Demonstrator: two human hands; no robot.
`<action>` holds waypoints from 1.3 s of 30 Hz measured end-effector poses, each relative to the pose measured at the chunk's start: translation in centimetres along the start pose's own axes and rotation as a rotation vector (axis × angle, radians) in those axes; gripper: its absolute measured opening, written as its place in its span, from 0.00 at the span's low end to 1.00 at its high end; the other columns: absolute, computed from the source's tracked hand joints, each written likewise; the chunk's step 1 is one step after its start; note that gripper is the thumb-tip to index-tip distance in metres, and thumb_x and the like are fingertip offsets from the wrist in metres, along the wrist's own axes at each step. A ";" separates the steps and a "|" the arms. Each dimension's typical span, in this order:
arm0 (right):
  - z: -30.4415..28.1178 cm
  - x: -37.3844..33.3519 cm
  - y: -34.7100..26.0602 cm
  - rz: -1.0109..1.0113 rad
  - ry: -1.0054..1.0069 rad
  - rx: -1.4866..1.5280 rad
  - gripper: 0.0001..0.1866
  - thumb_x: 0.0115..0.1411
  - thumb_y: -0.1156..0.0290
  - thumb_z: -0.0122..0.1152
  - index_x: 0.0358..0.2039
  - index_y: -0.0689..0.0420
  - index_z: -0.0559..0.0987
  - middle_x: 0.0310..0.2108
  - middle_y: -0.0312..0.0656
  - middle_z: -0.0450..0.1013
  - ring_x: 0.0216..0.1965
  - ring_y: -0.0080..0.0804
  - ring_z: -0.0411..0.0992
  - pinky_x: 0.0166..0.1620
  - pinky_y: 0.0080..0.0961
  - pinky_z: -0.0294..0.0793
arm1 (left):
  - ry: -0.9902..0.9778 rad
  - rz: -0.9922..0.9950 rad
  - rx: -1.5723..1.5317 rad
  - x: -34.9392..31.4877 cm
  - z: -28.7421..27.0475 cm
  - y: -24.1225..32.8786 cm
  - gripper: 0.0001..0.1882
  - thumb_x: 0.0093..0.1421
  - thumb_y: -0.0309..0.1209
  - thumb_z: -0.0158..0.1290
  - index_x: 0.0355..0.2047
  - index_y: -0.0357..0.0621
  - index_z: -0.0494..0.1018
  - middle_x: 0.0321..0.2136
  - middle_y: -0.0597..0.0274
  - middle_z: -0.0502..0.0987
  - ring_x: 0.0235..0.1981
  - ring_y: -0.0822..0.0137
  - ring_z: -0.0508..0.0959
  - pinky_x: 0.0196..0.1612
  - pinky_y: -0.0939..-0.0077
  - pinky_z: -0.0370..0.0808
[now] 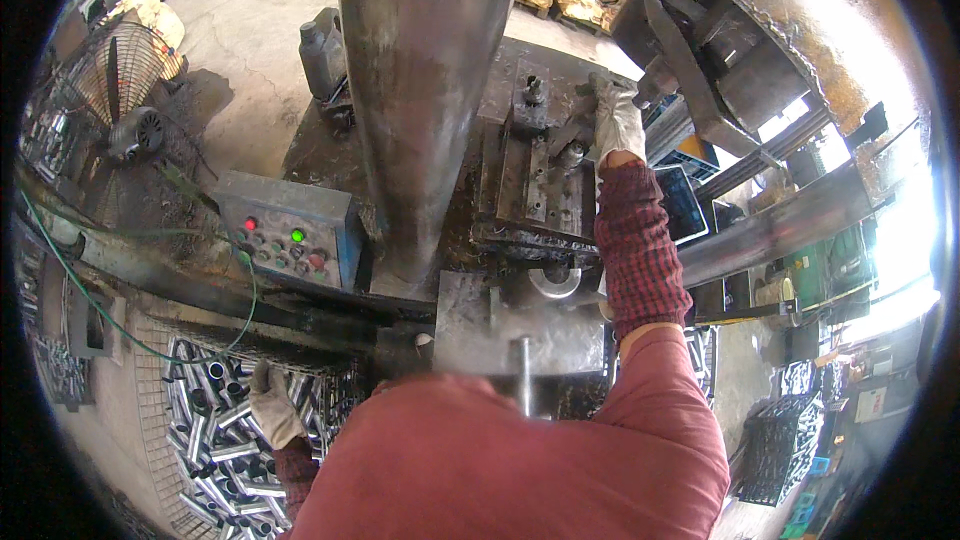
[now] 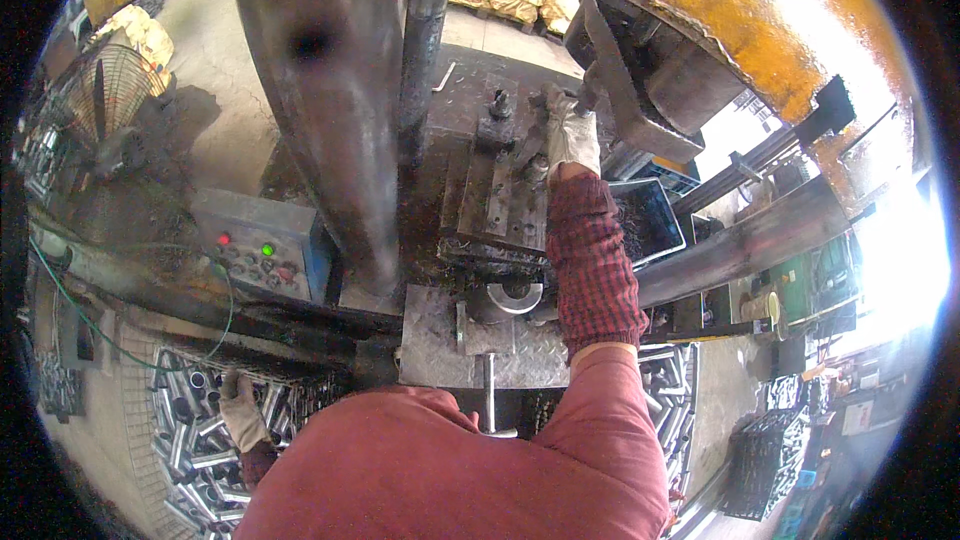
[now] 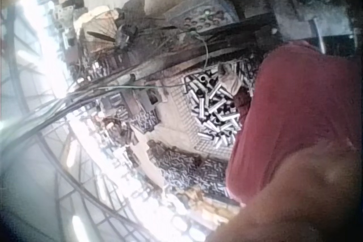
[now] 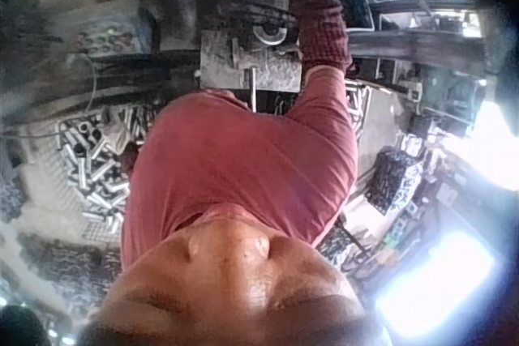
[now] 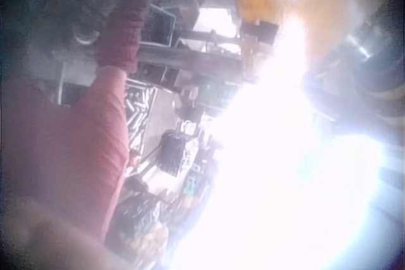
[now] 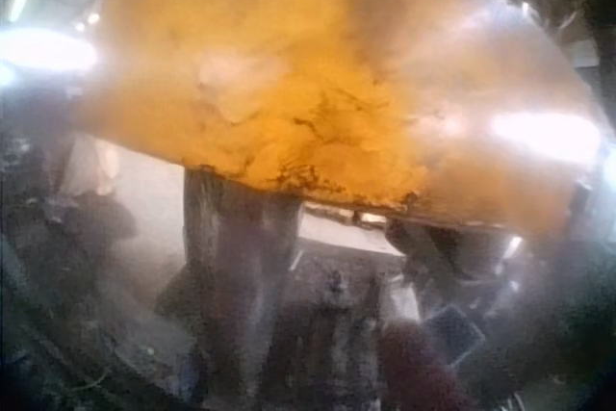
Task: The person operates a hydraulic press in a workshop, repeatedly placing cylindrical metal parts into the press, activating the machine, and removing the processed parts. They also use a metal bar to scrape or adjust components within the press. The processed parts are placed into a wire basket nearby.
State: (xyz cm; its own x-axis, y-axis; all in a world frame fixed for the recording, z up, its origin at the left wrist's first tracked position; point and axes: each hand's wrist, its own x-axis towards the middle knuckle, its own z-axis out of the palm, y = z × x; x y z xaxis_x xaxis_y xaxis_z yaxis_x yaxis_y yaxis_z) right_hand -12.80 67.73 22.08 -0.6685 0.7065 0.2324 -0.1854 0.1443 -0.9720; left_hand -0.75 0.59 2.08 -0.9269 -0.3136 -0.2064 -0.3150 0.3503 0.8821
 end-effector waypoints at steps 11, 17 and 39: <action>0.7 2.1 3.9 0.178 0.082 0.011 0.16 0.75 0.55 0.64 0.44 0.57 0.83 0.38 0.41 0.83 0.28 0.34 0.78 0.33 0.34 0.82 | 0.027 0.014 -0.019 0.1 -0.3 -1.7 0.24 0.76 0.33 0.58 0.66 0.31 0.75 0.62 0.48 0.82 0.62 0.58 0.80 0.69 0.65 0.71; 1.2 1.8 3.6 0.232 0.114 0.065 0.17 0.75 0.54 0.64 0.46 0.57 0.83 0.38 0.41 0.83 0.31 0.33 0.79 0.34 0.33 0.81 | 0.023 0.021 0.006 0.5 -0.1 -2.2 0.23 0.76 0.32 0.58 0.66 0.31 0.75 0.60 0.49 0.82 0.61 0.59 0.81 0.68 0.65 0.73; -12.4 -42.0 -8.5 0.218 0.532 -0.291 0.18 0.69 0.57 0.66 0.39 0.62 0.88 0.32 0.38 0.81 0.28 0.25 0.77 0.33 0.22 0.74 | -0.897 1.402 0.734 -5.0 32.8 25.5 0.19 0.71 0.42 0.58 0.60 0.56 0.82 0.38 0.42 0.82 0.53 0.47 0.84 0.60 0.56 0.80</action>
State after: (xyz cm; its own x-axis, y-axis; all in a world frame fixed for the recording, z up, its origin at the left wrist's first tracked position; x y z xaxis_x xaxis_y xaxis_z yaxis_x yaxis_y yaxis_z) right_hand 25.77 45.46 20.12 -0.2061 0.9771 0.0525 0.1674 0.0881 -0.9819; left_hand -10.86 39.99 11.72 -0.2939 0.9523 0.0827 0.9211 0.2590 0.2906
